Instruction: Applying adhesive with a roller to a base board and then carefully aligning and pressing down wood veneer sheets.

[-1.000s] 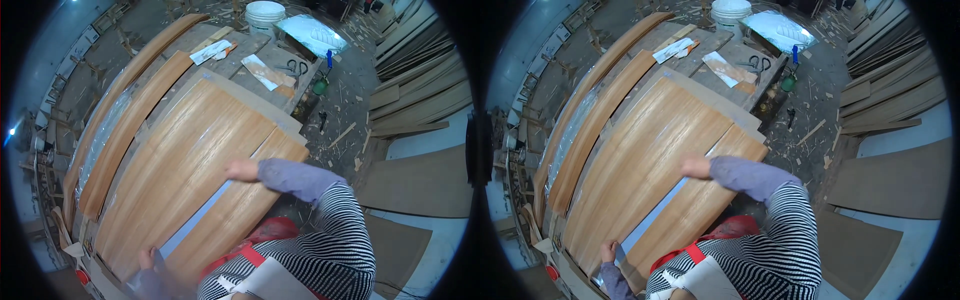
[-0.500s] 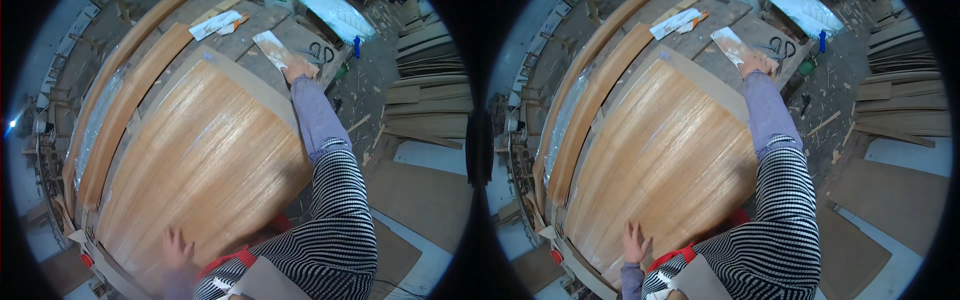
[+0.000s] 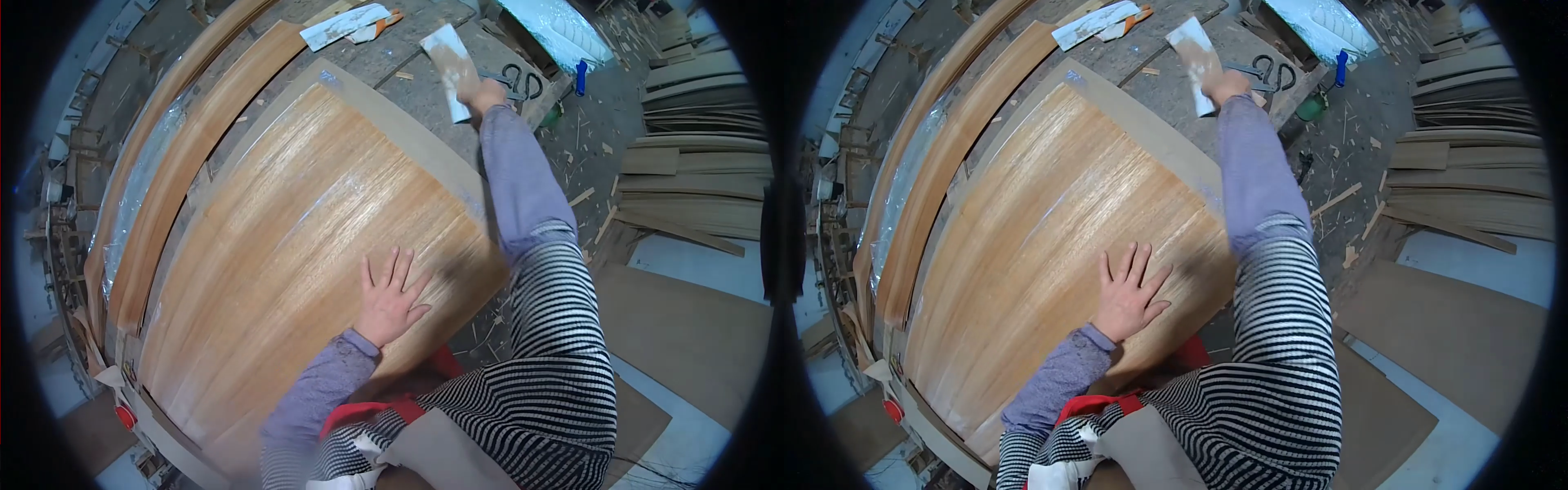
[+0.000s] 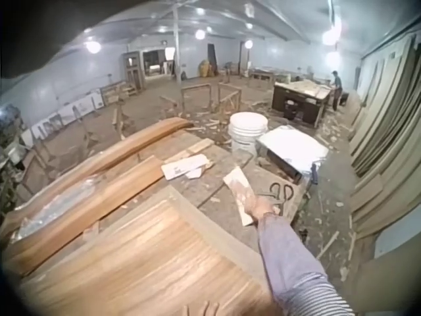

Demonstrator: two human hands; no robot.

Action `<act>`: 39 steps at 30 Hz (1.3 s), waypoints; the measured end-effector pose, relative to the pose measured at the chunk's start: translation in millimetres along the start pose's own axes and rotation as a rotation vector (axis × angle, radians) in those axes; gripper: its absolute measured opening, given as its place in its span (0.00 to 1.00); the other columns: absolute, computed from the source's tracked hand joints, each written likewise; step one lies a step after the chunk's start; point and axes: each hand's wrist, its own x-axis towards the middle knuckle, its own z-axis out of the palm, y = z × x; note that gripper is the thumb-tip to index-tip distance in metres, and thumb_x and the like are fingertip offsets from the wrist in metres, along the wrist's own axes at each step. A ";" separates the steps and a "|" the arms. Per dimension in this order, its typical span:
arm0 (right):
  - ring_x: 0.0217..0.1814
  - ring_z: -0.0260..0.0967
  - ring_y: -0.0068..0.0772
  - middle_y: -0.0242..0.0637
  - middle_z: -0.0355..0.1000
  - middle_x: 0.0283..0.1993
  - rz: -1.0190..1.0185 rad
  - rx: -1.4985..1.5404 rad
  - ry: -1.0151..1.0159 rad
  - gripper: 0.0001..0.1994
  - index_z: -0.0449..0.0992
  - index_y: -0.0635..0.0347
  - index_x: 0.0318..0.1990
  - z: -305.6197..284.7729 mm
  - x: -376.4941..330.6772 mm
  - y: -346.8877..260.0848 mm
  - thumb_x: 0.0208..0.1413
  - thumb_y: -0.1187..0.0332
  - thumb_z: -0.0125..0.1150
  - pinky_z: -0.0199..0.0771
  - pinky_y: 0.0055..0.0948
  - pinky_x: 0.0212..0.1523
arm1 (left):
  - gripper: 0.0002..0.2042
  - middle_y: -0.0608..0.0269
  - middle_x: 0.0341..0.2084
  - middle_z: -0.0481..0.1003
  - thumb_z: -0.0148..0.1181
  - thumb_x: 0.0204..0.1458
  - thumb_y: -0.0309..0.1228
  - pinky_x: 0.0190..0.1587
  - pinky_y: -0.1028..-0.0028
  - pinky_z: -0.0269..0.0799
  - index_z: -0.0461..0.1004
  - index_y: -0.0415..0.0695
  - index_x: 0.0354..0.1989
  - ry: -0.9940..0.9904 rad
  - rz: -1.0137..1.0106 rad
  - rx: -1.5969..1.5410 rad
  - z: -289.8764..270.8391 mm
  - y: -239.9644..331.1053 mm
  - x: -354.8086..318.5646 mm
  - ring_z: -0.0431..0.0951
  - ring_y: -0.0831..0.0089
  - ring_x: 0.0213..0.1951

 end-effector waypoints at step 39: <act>0.76 0.43 0.51 0.49 0.51 0.72 -1.733 -0.125 -0.693 0.31 0.60 0.63 0.65 325.6 -962.2 -310.6 0.52 0.68 0.56 0.41 0.49 0.72 | 0.21 0.49 0.56 0.68 0.55 0.53 0.33 0.60 0.53 0.58 0.70 0.50 0.57 0.512 -1.250 0.369 -63.7 -222.9 -922.3 0.64 0.54 0.60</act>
